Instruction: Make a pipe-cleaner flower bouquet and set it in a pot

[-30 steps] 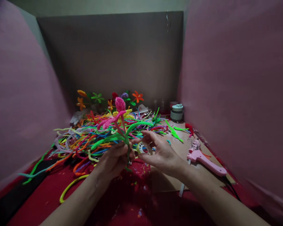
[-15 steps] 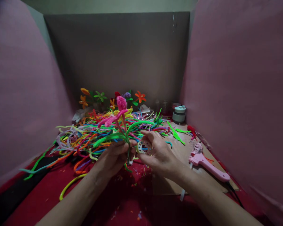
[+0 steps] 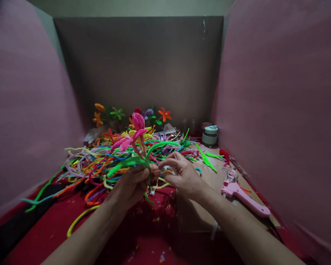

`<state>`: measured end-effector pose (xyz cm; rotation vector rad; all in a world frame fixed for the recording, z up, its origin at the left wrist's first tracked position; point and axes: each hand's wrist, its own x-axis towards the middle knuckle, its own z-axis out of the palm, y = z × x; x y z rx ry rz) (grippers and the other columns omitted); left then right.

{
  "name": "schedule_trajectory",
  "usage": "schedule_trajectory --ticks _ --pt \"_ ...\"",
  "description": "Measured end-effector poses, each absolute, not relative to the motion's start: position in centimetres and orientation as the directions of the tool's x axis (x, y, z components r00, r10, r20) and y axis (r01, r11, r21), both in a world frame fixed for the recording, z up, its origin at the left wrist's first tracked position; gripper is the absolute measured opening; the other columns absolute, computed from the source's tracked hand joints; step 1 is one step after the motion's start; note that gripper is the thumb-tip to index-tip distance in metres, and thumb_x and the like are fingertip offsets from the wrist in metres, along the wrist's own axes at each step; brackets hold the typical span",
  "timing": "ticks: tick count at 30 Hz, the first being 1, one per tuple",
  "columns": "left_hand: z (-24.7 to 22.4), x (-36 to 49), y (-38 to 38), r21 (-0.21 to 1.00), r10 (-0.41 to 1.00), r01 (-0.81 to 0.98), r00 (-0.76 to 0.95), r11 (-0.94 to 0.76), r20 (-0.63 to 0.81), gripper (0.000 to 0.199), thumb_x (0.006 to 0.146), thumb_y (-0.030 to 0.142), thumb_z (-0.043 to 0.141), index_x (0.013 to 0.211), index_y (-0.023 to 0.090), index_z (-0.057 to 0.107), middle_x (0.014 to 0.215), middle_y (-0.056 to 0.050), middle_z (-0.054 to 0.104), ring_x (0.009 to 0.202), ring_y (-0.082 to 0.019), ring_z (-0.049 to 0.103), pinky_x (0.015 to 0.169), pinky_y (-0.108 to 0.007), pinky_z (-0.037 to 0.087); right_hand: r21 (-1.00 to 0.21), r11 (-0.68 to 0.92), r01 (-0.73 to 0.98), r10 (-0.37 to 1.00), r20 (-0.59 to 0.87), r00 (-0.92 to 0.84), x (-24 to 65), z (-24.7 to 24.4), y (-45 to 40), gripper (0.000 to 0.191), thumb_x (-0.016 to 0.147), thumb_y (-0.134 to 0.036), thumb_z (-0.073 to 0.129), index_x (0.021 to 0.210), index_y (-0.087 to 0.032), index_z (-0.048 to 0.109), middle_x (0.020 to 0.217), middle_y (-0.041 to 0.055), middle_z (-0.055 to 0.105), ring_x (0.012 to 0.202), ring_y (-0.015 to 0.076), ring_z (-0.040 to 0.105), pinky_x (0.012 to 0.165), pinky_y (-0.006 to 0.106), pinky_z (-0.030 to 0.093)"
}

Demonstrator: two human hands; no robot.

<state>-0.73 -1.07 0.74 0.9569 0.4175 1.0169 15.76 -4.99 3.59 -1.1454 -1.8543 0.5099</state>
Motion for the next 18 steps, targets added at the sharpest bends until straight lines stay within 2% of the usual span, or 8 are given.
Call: schedule_trajectory --ticks 4,8,11,18 --pt "1.0 -0.6 -1.3 0.817 0.881 -0.535 0.467 0.215 0.074 0.017 0.057 0.021 0.077 0.067 0.01 0.069 0.064 -0.004 0.066 0.062 -0.013 0.06 0.067 -0.025 0.048 -0.692 0.452 0.562 0.889 0.4 -0.222 15.6 3.1 -4.8 0.015 0.08 -0.013 0.048 0.082 -0.021 0.061 0.076 0.0 0.054 0.07 0.0131 0.049 0.065 0.027 0.04" --pt "0.8 -0.6 -1.1 0.811 0.868 -0.535 0.492 0.237 0.071 0.021 0.057 0.023 0.077 0.07 0.009 0.07 0.065 -0.005 0.066 0.062 -0.012 0.059 0.065 -0.023 0.048 -0.722 0.447 0.528 0.893 0.392 -0.219 15.3 3.0 -4.9 0.017 0.077 -0.01 0.048 0.076 -0.021 0.062 0.077 0.0001 0.052 0.072 0.0134 0.049 0.067 0.027 0.039" --pt "0.4 -0.7 -1.0 0.801 0.858 -0.536 0.51 0.267 0.055 0.022 0.059 0.023 0.077 0.074 0.008 0.07 0.066 -0.006 0.067 0.063 -0.012 0.061 0.063 -0.022 0.048 -0.767 0.428 0.478 0.903 0.376 -0.206 15.4 3.1 -4.9 0.013 0.078 -0.016 0.051 0.071 -0.019 0.062 0.075 0.0013 0.053 0.072 0.0144 0.049 0.066 0.028 0.039" --pt "0.7 -0.7 -1.2 0.797 0.841 -0.507 0.541 0.328 -0.002 0.02 0.063 0.019 0.073 0.079 0.008 0.07 0.07 -0.007 0.069 0.062 -0.013 0.063 0.056 -0.02 0.049 -0.74 0.464 0.486 0.872 0.479 -0.103 16.8 3.0 -5.0 0.015 0.076 -0.016 0.053 0.062 -0.019 0.058 0.07 0.0001 0.051 0.07 0.0147 0.049 0.066 0.029 0.038"
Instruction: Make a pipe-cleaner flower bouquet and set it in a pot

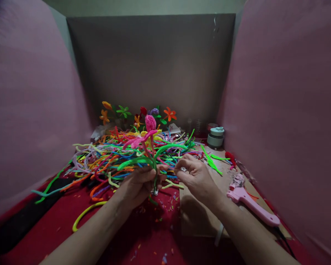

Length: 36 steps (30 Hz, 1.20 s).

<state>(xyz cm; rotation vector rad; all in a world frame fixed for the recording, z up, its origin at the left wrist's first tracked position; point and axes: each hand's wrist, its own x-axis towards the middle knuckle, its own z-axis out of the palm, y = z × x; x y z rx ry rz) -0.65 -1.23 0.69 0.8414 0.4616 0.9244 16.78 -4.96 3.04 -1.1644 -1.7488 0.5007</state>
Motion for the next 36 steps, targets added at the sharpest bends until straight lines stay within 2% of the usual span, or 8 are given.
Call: schedule_trajectory --ticks 4,9,15,21,30,33,36 --pt "0.6 -0.6 -1.4 0.82 0.856 -0.473 0.516 0.323 -0.04 0.015 0.064 0.017 0.071 0.076 0.008 0.07 0.076 -0.008 0.07 0.058 -0.012 0.063 0.049 -0.019 0.049 -0.772 0.496 0.397 0.858 0.506 -0.089 16.9 3.7 -5.3 0.014 0.077 -0.02 0.054 0.065 -0.018 0.059 0.072 0.0014 0.054 0.072 0.0152 0.05 0.067 0.029 0.038" --pt "0.2 -0.4 -1.6 0.852 0.841 -0.411 0.538 0.324 -0.06 0.011 0.068 0.019 0.068 0.071 0.008 0.067 0.059 -0.006 0.067 0.047 -0.012 0.06 0.043 -0.019 0.045 -0.869 0.423 0.255 0.906 0.404 -0.129 15.5 3.7 -5.2 0.015 0.075 -0.019 0.054 0.061 -0.017 0.056 0.065 -0.001 0.05 0.063 0.012 0.045 0.058 0.025 0.035" --pt "0.2 -0.1 -2.1 0.872 0.848 -0.385 0.526 0.302 -0.061 0.013 0.064 0.02 0.069 0.071 0.009 0.065 0.057 -0.005 0.064 0.045 -0.013 0.058 0.041 -0.021 0.043 -0.872 0.428 0.238 0.903 0.406 -0.14 15.0 3.1 -4.9 0.014 0.072 -0.013 0.053 0.06 -0.017 0.058 0.065 -0.0013 0.052 0.066 0.0118 0.048 0.062 0.023 0.037" --pt "-0.2 0.0 -1.9 0.868 0.829 -0.388 0.558 0.309 -0.045 0.011 0.065 0.019 0.068 0.067 0.01 0.064 0.057 -0.004 0.062 0.044 -0.012 0.057 0.041 -0.021 0.041 -0.895 0.359 0.264 0.933 0.344 -0.105 15.0 3.0 -4.7 0.011 0.071 -0.014 0.054 0.061 -0.016 0.059 0.06 -0.0016 0.055 0.06 0.0114 0.049 0.057 0.023 0.039" --pt "0.1 -0.1 -2.0 0.898 0.829 -0.335 0.557 0.286 -0.057 0.012 0.062 0.019 0.068 0.065 0.009 0.062 0.055 -0.003 0.06 0.041 -0.012 0.055 0.039 -0.022 0.042 -0.92 0.326 0.216 0.945 0.318 -0.074 15.2 2.5 -4.4 0.008 0.07 -0.022 0.062 0.071 -0.016 0.068 0.072 0.0018 0.066 0.07 0.0152 0.058 0.067 0.027 0.045" --pt "0.1 -0.1 -2.1 0.885 0.813 -0.358 0.581 0.298 -0.039 0.012 0.063 0.019 0.067 0.067 0.009 0.063 0.055 -0.003 0.06 0.041 -0.012 0.055 0.039 -0.022 0.044 -0.951 0.282 0.131 0.958 0.27 -0.101 15.4 2.2 -4.2 0.009 0.07 -0.024 0.065 0.075 -0.018 0.07 0.076 0.0024 0.067 0.074 0.0158 0.059 0.069 0.028 0.046" --pt "0.1 -0.1 -2.0 0.864 0.79 -0.382 0.612 0.329 -0.03 0.013 0.064 0.018 0.068 0.07 0.008 0.063 0.057 -0.004 0.061 0.041 -0.011 0.056 0.039 -0.022 0.045 -0.982 0.188 -0.01 0.969 0.187 -0.162 15.7 2.0 -4.0 0.012 0.068 -0.027 0.069 0.076 -0.019 0.072 0.073 0.0018 0.067 0.068 0.0139 0.059 0.065 0.027 0.046"
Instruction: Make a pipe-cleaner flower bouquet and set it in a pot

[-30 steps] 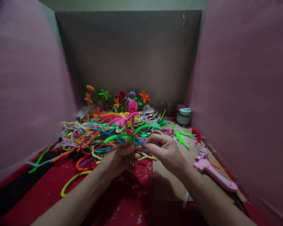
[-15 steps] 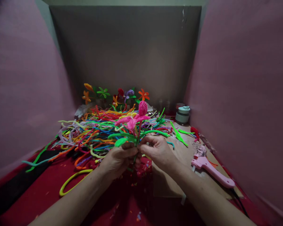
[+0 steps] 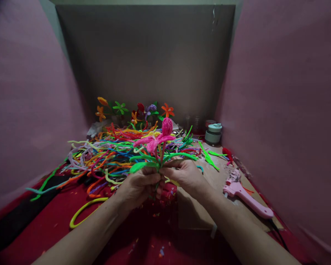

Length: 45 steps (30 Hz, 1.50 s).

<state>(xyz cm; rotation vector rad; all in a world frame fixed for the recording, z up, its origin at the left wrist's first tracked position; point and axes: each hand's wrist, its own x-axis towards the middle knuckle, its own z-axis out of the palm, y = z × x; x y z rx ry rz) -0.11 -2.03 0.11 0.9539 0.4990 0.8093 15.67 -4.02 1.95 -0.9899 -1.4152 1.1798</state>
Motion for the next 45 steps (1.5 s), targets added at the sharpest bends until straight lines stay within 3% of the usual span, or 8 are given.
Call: schedule_trajectory --ticks 4,8,13,23,28,34,41,45 --pt "0.0 -0.1 -1.9 0.846 0.762 -0.375 0.646 0.379 -0.055 0.011 0.066 0.016 0.068 0.07 0.008 0.062 0.059 -0.004 0.062 0.043 -0.012 0.057 0.039 -0.022 0.047 -0.983 0.13 -0.13 0.959 0.158 -0.237 15.7 2.1 -4.1 0.017 0.067 -0.027 0.07 0.083 -0.02 0.073 0.071 0.0013 0.068 0.062 0.0129 0.059 0.061 0.026 0.047" --pt "-0.1 -0.1 -2.0 0.843 0.771 -0.392 0.636 0.368 -0.041 0.011 0.066 0.017 0.068 0.067 0.009 0.061 0.058 -0.004 0.062 0.042 -0.012 0.057 0.038 -0.022 0.046 -0.983 0.118 -0.14 0.961 0.149 -0.232 15.6 2.5 -4.3 0.015 0.066 -0.027 0.072 0.079 -0.021 0.073 0.068 0.0014 0.068 0.059 0.013 0.059 0.059 0.027 0.047" --pt "0.1 -0.1 -2.2 0.847 0.782 -0.391 0.621 0.361 -0.047 0.013 0.063 0.018 0.07 0.065 0.008 0.061 0.057 -0.004 0.061 0.041 -0.012 0.056 0.037 -0.022 0.045 -0.983 0.104 -0.149 0.96 0.138 -0.244 15.9 2.2 -4.0 0.015 0.063 -0.021 0.073 0.078 -0.019 0.073 0.073 0.0027 0.069 0.065 0.0133 0.059 0.069 0.028 0.047" --pt "0.1 -0.1 -2.0 0.825 0.778 -0.406 0.625 0.393 -0.064 0.017 0.061 0.019 0.072 0.069 0.007 0.063 0.057 -0.004 0.063 0.042 -0.012 0.057 0.038 -0.022 0.049 -0.982 0.015 -0.189 0.929 0.084 -0.36 16.6 2.6 -4.4 0.02 0.065 -0.016 0.07 0.084 -0.019 0.073 0.074 0.0031 0.069 0.066 0.0144 0.061 0.066 0.028 0.047" --pt "0.5 -0.3 -1.8 0.831 0.797 -0.41 0.601 0.375 -0.063 0.018 0.059 0.02 0.074 0.067 0.008 0.063 0.057 -0.003 0.063 0.041 -0.011 0.056 0.038 -0.022 0.05 -0.976 -0.018 -0.218 0.954 0.048 -0.296 16.4 2.7 -4.6 0.023 0.061 -0.015 0.072 0.083 -0.021 0.072 0.075 0.0024 0.069 0.067 0.0153 0.061 0.065 0.028 0.047" --pt "0.2 -0.4 -1.6 0.827 0.781 -0.421 0.623 0.372 -0.035 0.015 0.063 0.019 0.072 0.065 0.007 0.062 0.058 -0.004 0.063 0.042 -0.011 0.058 0.04 -0.022 0.05 -0.988 0.04 -0.146 0.987 0.061 -0.147 16.1 3.0 -4.8 0.008 0.057 -0.017 0.074 0.062 -0.015 0.068 0.055 -0.0025 0.058 0.05 0.007 0.048 0.05 0.02 0.037" --pt "0.0 -0.1 -1.8 0.811 0.778 -0.421 0.626 0.406 -0.064 0.019 0.06 0.02 0.074 0.068 0.007 0.062 0.057 -0.003 0.063 0.042 -0.012 0.058 0.04 -0.023 0.051 -0.956 0.06 -0.287 0.988 0.097 -0.116 15.7 2.1 -4.8 0.008 0.058 -0.019 0.076 0.062 -0.017 0.069 0.067 -0.0019 0.061 0.058 0.008 0.053 0.056 0.021 0.04" --pt "0.0 0.0 -1.9 0.812 0.783 -0.421 0.619 0.404 -0.069 0.019 0.06 0.019 0.074 0.069 0.009 0.061 0.058 -0.003 0.063 0.043 -0.012 0.058 0.04 -0.023 0.051 -0.961 0.053 -0.271 0.992 0.081 -0.096 15.2 1.7 -4.7 0.008 0.06 -0.021 0.075 0.066 -0.018 0.07 0.066 -0.0001 0.064 0.059 0.0104 0.056 0.059 0.024 0.043"
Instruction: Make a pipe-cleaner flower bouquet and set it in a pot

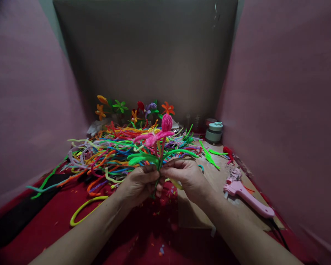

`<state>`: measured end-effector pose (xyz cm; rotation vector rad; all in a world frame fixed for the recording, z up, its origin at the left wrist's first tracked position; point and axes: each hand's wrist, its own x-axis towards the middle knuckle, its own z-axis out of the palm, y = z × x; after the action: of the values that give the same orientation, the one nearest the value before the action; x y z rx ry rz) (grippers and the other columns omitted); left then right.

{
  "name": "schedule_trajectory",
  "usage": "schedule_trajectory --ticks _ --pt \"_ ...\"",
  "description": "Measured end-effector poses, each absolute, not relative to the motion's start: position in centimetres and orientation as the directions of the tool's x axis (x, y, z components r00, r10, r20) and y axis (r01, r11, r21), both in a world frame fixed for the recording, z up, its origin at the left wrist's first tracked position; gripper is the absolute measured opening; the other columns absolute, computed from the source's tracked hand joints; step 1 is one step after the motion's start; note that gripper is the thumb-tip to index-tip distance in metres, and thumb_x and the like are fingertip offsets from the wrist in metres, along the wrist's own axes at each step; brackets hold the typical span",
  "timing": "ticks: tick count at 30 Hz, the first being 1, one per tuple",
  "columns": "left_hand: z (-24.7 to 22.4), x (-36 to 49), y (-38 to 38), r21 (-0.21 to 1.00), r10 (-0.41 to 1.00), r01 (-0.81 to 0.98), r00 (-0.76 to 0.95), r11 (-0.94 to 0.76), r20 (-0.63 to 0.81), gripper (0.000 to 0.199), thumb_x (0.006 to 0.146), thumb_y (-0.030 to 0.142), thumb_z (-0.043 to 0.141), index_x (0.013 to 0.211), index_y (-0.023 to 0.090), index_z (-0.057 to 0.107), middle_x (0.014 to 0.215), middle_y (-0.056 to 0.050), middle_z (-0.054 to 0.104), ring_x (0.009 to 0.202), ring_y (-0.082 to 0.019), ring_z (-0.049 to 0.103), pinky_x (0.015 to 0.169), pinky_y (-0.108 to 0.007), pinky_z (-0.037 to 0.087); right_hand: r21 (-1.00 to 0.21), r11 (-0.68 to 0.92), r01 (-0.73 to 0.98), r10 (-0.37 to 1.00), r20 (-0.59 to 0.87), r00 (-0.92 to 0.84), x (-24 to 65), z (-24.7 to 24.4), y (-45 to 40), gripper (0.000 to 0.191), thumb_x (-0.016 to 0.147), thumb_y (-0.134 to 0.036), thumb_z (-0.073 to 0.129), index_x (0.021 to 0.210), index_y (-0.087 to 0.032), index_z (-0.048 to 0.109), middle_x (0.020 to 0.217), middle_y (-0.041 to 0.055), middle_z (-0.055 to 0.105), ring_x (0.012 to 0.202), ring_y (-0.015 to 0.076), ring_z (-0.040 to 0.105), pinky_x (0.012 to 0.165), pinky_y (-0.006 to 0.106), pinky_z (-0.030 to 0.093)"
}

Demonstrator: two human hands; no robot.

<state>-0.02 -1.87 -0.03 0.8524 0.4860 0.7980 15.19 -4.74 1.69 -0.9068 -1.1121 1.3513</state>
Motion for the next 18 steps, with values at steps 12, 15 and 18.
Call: schedule_trajectory --ticks 12,15,18 --pt "0.04 0.25 -2.22 0.85 0.829 -0.395 0.554 0.349 -0.083 0.018 0.059 0.02 0.073 0.069 0.01 0.062 0.057 -0.003 0.063 0.045 -0.013 0.06 0.041 -0.021 0.046 -0.975 0.163 -0.152 0.986 0.157 0.051 14.51 2.09 -5.3 0.005 0.062 -0.021 0.069 0.063 -0.016 0.068 0.063 0.0003 0.061 0.06 0.0116 0.052 0.059 0.025 0.041" --pt "0.08 0.3 -2.34 0.86 0.833 -0.381 0.546 0.341 -0.088 0.017 0.06 0.019 0.072 0.069 0.011 0.062 0.061 -0.003 0.065 0.046 -0.013 0.06 0.042 -0.021 0.045 -0.953 0.137 -0.271 0.99 0.119 0.08 14.37 2.2 -5.4 0.006 0.06 -0.02 0.069 0.061 -0.015 0.065 0.059 -0.0009 0.059 0.055 0.0096 0.049 0.054 0.023 0.039" --pt "-0.01 0.31 -2.32 0.871 0.831 -0.373 0.552 0.32 -0.069 0.012 0.064 0.02 0.07 0.069 0.012 0.062 0.057 -0.002 0.063 0.046 -0.012 0.06 0.042 -0.02 0.044 -0.942 0.099 -0.32 0.995 0.084 0.061 14.25 2.54 -5.7 0.008 0.059 -0.02 0.069 0.06 -0.014 0.064 0.058 -0.0009 0.058 0.051 0.0084 0.048 0.049 0.021 0.037"
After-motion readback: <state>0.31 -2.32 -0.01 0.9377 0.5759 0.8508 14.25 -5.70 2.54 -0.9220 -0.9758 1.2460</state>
